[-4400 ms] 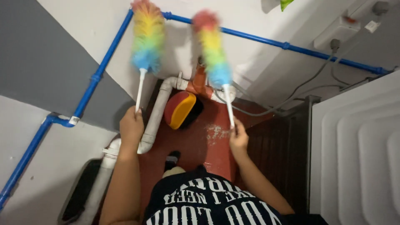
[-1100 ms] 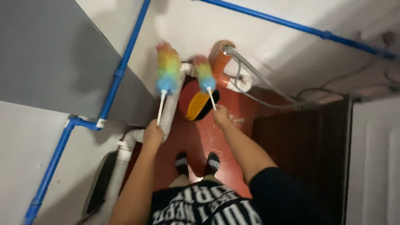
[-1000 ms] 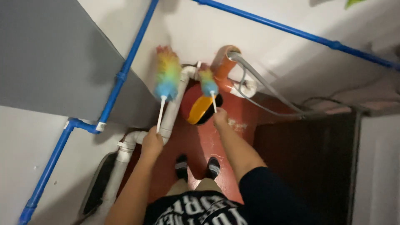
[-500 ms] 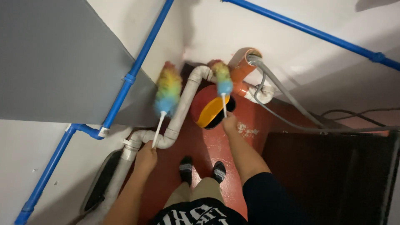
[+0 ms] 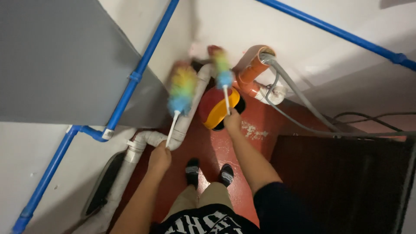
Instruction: The person uses two rainbow-colored feather dusters to clean a utility room. They dust the floor, walls, exposed pipes, and electrical outlets, and briefly move a red and yellow dustpan to reach the area behind it.
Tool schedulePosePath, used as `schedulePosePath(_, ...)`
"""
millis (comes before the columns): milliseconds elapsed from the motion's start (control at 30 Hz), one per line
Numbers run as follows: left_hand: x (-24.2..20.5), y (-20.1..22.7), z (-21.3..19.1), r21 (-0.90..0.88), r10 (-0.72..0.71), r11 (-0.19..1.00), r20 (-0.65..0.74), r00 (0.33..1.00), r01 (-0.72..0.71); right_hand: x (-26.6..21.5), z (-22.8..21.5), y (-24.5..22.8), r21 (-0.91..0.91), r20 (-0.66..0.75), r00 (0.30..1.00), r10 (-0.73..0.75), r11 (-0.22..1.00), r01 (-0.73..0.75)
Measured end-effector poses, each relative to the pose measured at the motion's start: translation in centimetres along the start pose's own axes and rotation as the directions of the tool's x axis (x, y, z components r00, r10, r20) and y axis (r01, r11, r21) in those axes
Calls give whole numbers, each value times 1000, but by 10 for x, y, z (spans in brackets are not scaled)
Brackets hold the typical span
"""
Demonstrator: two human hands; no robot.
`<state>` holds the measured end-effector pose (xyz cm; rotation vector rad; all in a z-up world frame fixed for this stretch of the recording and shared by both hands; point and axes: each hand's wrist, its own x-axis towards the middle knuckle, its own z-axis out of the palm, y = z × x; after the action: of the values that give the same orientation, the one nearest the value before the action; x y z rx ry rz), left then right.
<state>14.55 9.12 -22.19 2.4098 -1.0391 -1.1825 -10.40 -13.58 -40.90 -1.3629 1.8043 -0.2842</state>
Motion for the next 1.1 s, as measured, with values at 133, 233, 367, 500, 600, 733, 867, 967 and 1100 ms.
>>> schedulePosePath(133, 6, -10, 1, 29, -8, 1000, -1, 1000, 8, -7, 12, -4, -287, 111, 989, 98, 956, -62)
schedulePosePath(233, 5, -13, -1, 40, -57, 998, 13, 998, 57, -10, 26, 28, -224, 260, 958, -121, 958, 181)
schedulePosePath(367, 4, -21, -1, 13, -24, 1000, 0, 1000, 24, -34, -26, 5, -391, 351, 924, -151, 873, 291)
schedulePosePath(500, 2, -19, -12, 208, 9, 978, -29, 1000, -3, -6, -27, 32, -291, 136, 990, -36, 954, 75)
schedulePosePath(600, -7, -7, -25, 337, 6, 941, -43, 999, 8, -2, -20, 55, -354, 156, 987, 30, 935, 28)
schedulePosePath(733, 11, -34, -18, 448, -17, 893, -62, 998, 43, -45, -52, 44, -522, 381, 925, -6, 824, 220)
schedulePosePath(867, 11, -49, -20, 381, -37, 923, -24, 999, 43, -75, -95, 8, -516, 539, 833, -129, 731, 447)
schedulePosePath(967, 3, -53, -20, 434, -46, 898, -72, 996, 73, -83, -92, -2, -569, 496, 861, -112, 707, 420)
schedulePosePath(1100, 10, -80, -12, 380, -17, 924, -79, 997, 45, -80, -47, 42, -558, 396, 911, -114, 758, 337)
